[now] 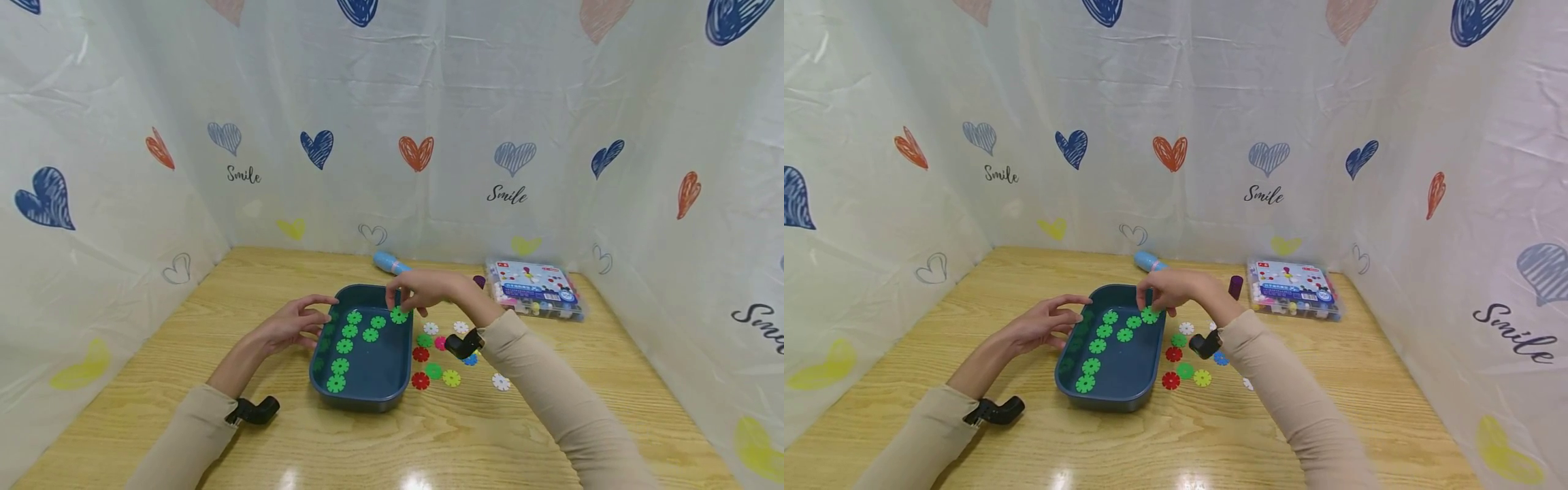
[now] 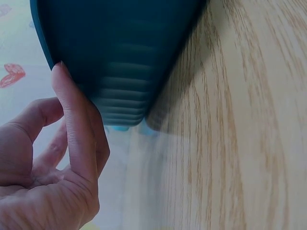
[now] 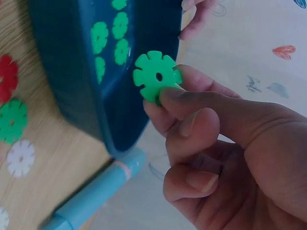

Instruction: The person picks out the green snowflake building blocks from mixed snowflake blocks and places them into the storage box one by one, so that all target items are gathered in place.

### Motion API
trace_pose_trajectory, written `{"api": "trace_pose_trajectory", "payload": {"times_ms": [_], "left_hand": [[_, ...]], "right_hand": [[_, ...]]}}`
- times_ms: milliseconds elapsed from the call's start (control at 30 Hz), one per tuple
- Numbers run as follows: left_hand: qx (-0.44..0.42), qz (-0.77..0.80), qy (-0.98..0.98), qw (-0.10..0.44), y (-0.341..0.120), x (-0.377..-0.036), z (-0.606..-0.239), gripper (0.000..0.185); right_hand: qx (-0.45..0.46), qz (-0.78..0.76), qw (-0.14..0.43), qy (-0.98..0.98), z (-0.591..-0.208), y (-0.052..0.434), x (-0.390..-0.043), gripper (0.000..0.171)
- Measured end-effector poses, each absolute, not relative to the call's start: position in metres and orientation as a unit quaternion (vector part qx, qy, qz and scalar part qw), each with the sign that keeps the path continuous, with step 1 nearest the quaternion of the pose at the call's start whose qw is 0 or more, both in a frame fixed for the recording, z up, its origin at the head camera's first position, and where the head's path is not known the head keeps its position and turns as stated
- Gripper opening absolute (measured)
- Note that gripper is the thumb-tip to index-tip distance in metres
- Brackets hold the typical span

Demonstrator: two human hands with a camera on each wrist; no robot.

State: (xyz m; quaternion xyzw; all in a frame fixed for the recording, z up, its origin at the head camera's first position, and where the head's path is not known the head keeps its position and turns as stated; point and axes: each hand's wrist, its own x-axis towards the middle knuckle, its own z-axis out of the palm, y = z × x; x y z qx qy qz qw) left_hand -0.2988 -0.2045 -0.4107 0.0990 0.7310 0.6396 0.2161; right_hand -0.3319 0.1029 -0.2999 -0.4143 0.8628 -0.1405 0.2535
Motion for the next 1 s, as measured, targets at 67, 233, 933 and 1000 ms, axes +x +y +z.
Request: {"api": "trace_pose_trajectory", "payload": {"times_ms": [67,233,933,1000], "left_hand": [[0.099,0.639,0.731,0.216,-0.205,-0.299,-0.411,0.054],[0.099,0.640,0.730,0.218,-0.205,-0.300,-0.411,0.054],[0.102,0.641,0.728,0.221,-0.205,-0.299,-0.411,0.053],[0.102,0.641,0.728,0.221,-0.205,-0.299,-0.410,0.053]], "right_hand": [[-0.412,-0.129,0.266,0.862,-0.300,0.093,-0.334,0.017],[-0.392,-0.105,0.289,0.867,-0.306,0.069,-0.339,0.019],[-0.311,-0.113,0.372,0.867,-0.348,0.026,-0.344,0.019],[-0.312,-0.107,0.372,0.868,-0.349,0.026,-0.344,0.020]]}}
